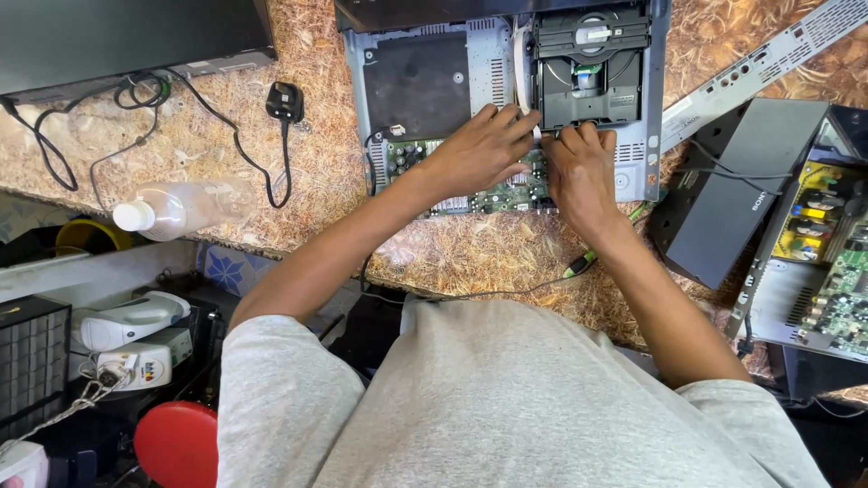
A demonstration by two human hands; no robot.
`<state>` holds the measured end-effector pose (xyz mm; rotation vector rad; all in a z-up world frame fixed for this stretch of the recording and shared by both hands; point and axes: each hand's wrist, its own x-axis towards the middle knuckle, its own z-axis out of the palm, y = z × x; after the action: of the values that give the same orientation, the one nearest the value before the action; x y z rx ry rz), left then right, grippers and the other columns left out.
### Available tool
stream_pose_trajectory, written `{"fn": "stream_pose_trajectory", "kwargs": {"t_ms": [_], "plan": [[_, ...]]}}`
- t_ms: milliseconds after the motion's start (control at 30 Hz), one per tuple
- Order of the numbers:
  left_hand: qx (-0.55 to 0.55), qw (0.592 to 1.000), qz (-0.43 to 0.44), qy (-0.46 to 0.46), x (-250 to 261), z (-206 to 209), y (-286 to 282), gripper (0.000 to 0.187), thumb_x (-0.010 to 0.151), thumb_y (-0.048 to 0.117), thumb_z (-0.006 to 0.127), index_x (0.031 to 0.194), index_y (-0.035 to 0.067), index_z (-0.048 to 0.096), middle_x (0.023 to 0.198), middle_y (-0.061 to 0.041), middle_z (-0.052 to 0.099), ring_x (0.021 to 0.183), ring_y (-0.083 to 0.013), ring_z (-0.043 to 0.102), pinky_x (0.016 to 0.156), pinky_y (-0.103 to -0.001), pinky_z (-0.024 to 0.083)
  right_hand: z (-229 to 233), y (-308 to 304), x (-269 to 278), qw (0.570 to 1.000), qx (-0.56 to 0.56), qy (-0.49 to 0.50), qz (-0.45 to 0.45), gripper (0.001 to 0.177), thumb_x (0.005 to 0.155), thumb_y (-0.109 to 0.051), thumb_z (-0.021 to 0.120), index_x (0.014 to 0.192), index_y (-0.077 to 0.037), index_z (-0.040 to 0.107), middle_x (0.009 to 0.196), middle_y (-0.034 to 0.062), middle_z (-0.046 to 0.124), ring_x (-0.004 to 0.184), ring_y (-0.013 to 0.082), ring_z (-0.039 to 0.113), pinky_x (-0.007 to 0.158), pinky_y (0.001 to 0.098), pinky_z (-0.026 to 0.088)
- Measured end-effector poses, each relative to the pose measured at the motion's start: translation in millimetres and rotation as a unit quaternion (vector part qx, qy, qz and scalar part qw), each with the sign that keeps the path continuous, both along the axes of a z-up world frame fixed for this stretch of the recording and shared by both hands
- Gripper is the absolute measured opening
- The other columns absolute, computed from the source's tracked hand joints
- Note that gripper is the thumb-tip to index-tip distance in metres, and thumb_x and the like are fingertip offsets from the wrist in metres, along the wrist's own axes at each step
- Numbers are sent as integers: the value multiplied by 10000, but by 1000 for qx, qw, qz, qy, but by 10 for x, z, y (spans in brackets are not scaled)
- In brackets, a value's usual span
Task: The person works on an open electronic device, likely a DVD player, by connecting a white ribbon cable to the motherboard. They carefully align and press the connector into place, then tuck the cable into the device's chassis.
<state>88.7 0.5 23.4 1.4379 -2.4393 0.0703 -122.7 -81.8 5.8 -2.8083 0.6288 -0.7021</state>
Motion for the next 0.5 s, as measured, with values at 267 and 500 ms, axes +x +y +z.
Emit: {"fn": "stream_pose_trajectory", "kwargs": {"t_ms": [267, 500], "plan": [[-4, 1000, -19, -14, 76, 250, 16, 271, 1051, 230, 516, 1106, 28, 689, 1243, -145, 551, 1036, -326, 523, 783, -426, 394, 19, -3, 27, 1000, 7, 26, -6, 120, 985, -24, 656, 931, -77, 750, 776, 11, 564, 799, 194, 512, 775, 343, 325], [236, 970, 49, -29, -48, 142, 17, 544, 995, 89, 508, 1532, 71, 424, 1609, -211, 292, 1439, -387, 343, 1147, -594, 314, 199, 129, 77, 997, -35, 60, -36, 119, 974, 24, 689, 1029, -36, 775, 801, 36, 613, 798, 221, 431, 727, 347, 349]]}}
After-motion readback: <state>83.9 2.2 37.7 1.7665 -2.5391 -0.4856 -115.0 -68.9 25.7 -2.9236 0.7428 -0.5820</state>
